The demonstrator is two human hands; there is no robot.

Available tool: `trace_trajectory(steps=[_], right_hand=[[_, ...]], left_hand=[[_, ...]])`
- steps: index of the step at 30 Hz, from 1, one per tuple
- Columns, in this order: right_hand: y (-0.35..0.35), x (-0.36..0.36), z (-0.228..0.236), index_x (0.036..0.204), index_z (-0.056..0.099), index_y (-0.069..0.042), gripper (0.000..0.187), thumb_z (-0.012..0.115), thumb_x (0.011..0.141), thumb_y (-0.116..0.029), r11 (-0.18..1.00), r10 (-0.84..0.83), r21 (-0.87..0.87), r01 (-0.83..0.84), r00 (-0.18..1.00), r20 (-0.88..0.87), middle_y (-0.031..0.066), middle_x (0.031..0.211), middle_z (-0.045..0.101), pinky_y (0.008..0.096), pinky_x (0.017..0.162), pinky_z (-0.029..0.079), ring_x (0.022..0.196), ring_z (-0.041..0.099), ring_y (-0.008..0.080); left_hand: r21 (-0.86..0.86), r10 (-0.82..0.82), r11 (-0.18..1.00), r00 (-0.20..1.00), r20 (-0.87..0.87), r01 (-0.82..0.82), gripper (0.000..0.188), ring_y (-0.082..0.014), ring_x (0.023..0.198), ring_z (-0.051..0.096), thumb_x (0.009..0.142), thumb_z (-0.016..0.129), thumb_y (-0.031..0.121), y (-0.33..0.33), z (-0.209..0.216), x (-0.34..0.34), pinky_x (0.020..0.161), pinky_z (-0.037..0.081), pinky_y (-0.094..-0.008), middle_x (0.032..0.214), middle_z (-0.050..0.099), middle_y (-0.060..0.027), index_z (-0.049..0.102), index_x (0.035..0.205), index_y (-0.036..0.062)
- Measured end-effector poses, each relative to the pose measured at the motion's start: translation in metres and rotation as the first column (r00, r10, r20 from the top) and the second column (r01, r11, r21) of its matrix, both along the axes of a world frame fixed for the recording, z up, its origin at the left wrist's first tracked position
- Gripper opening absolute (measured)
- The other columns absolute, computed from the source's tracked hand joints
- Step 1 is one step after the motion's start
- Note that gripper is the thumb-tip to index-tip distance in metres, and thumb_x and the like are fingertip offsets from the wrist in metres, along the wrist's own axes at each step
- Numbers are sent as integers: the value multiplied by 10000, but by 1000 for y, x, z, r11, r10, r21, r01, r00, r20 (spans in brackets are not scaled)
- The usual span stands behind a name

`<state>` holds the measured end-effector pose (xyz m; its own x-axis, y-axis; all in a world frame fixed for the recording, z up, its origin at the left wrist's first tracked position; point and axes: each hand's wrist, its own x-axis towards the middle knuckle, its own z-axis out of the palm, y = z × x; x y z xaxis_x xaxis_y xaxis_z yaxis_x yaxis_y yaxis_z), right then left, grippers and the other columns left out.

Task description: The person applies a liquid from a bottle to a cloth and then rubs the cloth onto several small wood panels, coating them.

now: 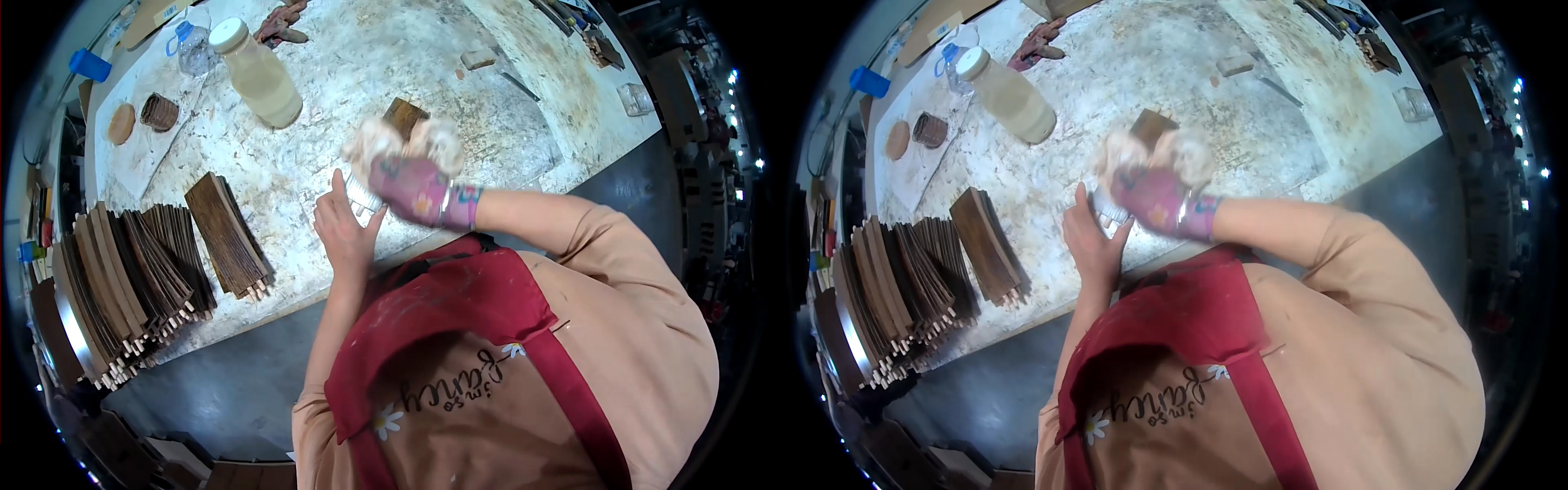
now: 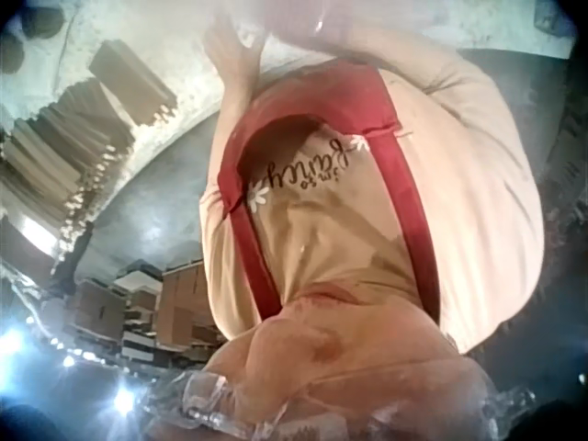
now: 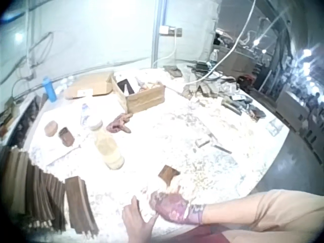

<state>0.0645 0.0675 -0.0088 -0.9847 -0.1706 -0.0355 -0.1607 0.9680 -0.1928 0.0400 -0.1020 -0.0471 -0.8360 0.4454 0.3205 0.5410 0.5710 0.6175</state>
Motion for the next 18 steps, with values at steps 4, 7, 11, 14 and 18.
trace_trajectory(steps=[4, 7, 11, 14, 18], right_hand=[[24, 12, 22, 960, 618, -70, 168, 590, 857, -200, 947, 42, -320, -33, 999, 19, 135, 866, 631, 402, 648, 511, 772, 656, 279], [69, 1, 58, 1082, 635, -122, 224, 573, 926, -270, 947, -144, -320, 36, 936, -322, 106, 877, 652, 386, 662, 522, 762, 673, 252], [67, -13, 52, 1058, 623, -107, 234, 633, 867, -241, 902, -212, -401, 162, 974, -82, 120, 899, 638, 431, 682, 521, 760, 662, 294], [45, -9, 42, 958, 598, -88, 133, 592, 859, -177, 979, -43, -198, 38, 999, -21, 118, 927, 615, 446, 684, 505, 794, 650, 323], [44, 16, 57, 951, 593, -87, 149, 591, 822, -161, 973, 77, -229, -37, 983, 166, 140, 975, 598, 450, 696, 500, 851, 642, 328]], left_hand=[[-222, -47, 973, 997, 54, 57, 995, -317, 941, 497, 650, 853, 312, -5, 25, 3, 835, 392, -426, 1019, 493, -129, 347, 1476, 84], [-235, -149, 952, 966, 210, 198, 817, -354, 1084, 507, 742, 797, 333, 0, 44, -17, 926, 419, -449, 1187, 527, -181, 433, 1424, 69], [9, -373, 928, 925, 74, 374, 390, -339, 1188, 523, 884, 563, 72, 59, 58, -104, 1030, 394, -407, 1262, 590, -149, 585, 1273, 69], [-39, -599, 799, 789, -136, 600, 361, -354, 1183, 520, 913, 531, 75, 111, 49, -162, 1028, 399, -409, 1264, 597, -133, 588, 1270, 86], [-135, -715, 698, 680, -159, 703, 367, -345, 1242, 479, 965, 518, 298, 167, 36, -180, 1035, 398, -443, 1360, 539, -102, 569, 1299, 155]])
